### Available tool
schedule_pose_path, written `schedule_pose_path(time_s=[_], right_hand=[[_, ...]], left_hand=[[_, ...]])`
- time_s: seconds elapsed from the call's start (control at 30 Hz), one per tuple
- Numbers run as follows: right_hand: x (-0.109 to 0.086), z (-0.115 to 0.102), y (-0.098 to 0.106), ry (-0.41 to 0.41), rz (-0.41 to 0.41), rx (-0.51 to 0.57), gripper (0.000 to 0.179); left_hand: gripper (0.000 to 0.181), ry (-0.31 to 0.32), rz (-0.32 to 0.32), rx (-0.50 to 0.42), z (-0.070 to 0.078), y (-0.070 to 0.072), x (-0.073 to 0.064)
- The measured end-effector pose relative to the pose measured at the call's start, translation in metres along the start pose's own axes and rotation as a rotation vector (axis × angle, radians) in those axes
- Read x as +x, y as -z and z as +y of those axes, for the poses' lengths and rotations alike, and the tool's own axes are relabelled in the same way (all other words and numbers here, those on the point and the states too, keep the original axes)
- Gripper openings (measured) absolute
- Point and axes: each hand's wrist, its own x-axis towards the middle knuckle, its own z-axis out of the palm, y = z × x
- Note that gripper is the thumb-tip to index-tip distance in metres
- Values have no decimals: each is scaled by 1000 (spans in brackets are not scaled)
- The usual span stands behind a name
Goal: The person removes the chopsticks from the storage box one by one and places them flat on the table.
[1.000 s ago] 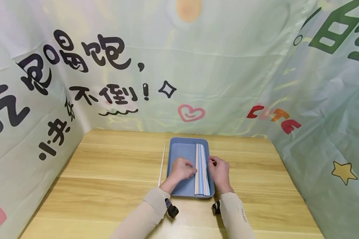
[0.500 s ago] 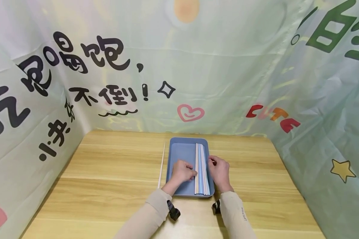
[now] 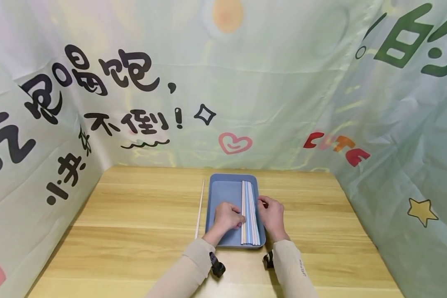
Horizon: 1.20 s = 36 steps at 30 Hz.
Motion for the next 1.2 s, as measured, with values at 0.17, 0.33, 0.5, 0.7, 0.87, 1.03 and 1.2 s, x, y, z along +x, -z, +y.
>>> schedule_pose_path(time_s=[0.17,0.33,0.5,0.7,0.87,1.03,1.2], right_hand=[[-1,1,-1,-9,-4,1,26],[-1,0,0,-12,-11,2,27],[-1,-1,1,-14,-12,2,27],[-1,0,1,-15,-9,8,26],[-1,0,1,-39,-23,16,28],[-1,0,1,-32,-18,19,28],[-1,1,1,-34,-27,21,29]], left_hand=[[22,-2,-13,25,-1,-1,0],[20,-1,-7,14,0,-2,1],[22,23,-24,-34,1,-2,1],[20,43,-53,-90,-1,-2,2],[18,41,-67,-112,-2,-1,1],[17,39,-59,-91,-2,0,0],[22,41,-43,-41,-2,1,1]])
